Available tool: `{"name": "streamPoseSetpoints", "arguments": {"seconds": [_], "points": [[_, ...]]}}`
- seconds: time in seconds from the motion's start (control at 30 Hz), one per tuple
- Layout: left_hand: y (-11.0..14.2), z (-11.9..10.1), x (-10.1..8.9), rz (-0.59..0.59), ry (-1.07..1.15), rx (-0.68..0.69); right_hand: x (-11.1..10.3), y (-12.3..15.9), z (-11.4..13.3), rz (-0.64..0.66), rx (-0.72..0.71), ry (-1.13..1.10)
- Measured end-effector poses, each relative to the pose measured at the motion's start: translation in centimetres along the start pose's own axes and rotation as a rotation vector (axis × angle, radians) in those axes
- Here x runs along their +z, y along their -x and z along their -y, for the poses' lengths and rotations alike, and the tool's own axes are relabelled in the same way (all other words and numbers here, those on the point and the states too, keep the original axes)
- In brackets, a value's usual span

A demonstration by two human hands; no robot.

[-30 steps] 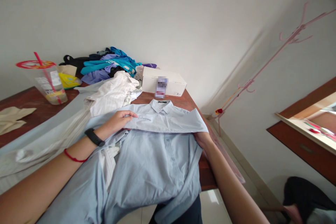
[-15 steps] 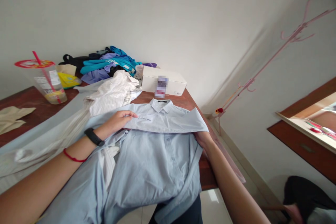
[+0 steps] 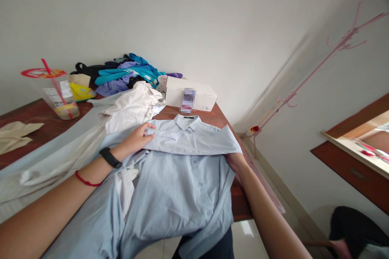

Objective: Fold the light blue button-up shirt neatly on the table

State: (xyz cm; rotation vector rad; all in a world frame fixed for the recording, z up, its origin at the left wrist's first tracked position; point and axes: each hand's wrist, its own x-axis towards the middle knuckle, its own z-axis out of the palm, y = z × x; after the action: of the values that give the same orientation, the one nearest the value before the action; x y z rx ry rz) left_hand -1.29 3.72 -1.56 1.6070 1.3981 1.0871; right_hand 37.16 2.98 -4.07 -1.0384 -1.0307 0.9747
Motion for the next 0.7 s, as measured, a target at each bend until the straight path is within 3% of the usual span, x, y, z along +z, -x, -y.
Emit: {"name": "streamPoseSetpoints", "arguments": {"seconds": [0.3, 0.7], "points": [[-0.39, 0.84, -0.06, 0.079, -0.14, 0.009, -0.26, 0.38, -0.24, -0.052, -0.013, 0.024], [-0.25, 0.53, -0.1, 0.1, -0.142, 0.0, -0.56, 0.36, -0.42, -0.04, -0.021, 0.106]]}}
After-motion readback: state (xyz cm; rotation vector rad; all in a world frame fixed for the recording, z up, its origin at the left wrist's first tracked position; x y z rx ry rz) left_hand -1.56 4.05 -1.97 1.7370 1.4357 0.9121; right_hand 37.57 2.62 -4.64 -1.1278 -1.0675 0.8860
